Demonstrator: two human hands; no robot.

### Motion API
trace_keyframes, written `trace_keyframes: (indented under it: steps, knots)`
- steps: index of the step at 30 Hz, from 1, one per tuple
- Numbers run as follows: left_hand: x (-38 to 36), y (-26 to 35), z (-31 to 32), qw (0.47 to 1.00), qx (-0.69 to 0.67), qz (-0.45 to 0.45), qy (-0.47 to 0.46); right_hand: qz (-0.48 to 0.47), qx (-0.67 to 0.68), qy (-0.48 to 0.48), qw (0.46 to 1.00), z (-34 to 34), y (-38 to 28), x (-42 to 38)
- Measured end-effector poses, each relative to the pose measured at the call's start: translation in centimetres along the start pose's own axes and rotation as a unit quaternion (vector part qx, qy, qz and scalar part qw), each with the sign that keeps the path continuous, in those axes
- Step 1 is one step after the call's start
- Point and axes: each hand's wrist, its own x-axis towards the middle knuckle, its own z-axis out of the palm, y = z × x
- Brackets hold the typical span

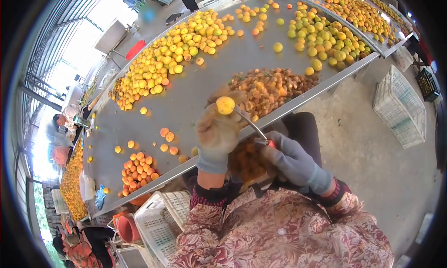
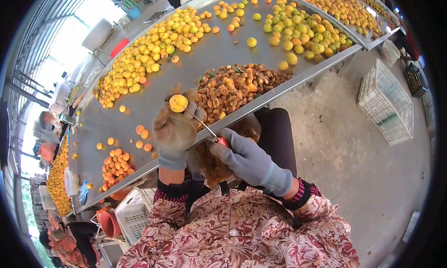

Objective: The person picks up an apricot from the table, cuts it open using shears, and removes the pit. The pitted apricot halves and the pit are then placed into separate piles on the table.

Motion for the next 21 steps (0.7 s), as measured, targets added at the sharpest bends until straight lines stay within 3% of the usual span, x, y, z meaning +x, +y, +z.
trace_keyframes:
  steps: [5,8,11,14,16,17,18,19,20,21]
  knots:
    - [-0.6,-0.3,0.1,1.0,0.013,0.001,0.014,0.002,-0.032,0.015,0.999,0.3,0.6,0.6]
    - [-0.9,-0.2,-0.3,0.995,0.062,0.015,0.08,0.035,-0.056,0.009,0.998,0.3,0.1,0.7]
    - [-1.2,0.0,-0.8,0.992,0.103,0.018,0.067,0.099,-0.032,0.012,0.994,0.6,-0.6,0.9]
    - [-1.5,0.0,-1.0,0.982,0.156,0.041,0.094,0.166,-0.103,0.021,0.981,0.8,-2.3,1.1]
    - [-1.7,0.3,-2.1,0.861,0.486,0.105,0.108,0.118,-0.119,0.0,0.986,0.4,-0.5,1.7]
    - [-2.1,0.3,-2.2,0.861,0.487,0.109,0.101,0.111,-0.122,0.003,0.986,0.3,1.2,1.9]
    - [-2.6,0.3,-2.2,0.848,0.502,0.083,0.15,-0.035,-0.232,0.012,0.972,0.1,3.3,2.0]
    - [-2.5,0.4,-2.3,0.832,0.518,0.064,0.189,-0.188,-0.339,0.027,0.921,-0.1,3.8,2.8]
    - [-2.6,-0.2,-3.6,0.838,0.513,0.088,0.164,0.094,-0.269,0.003,0.958,0.7,0.3,2.9]
    - [-2.5,-1.1,-4.8,0.843,0.507,0.109,0.14,0.034,-0.275,0.036,0.96,0.8,2.7,3.4]
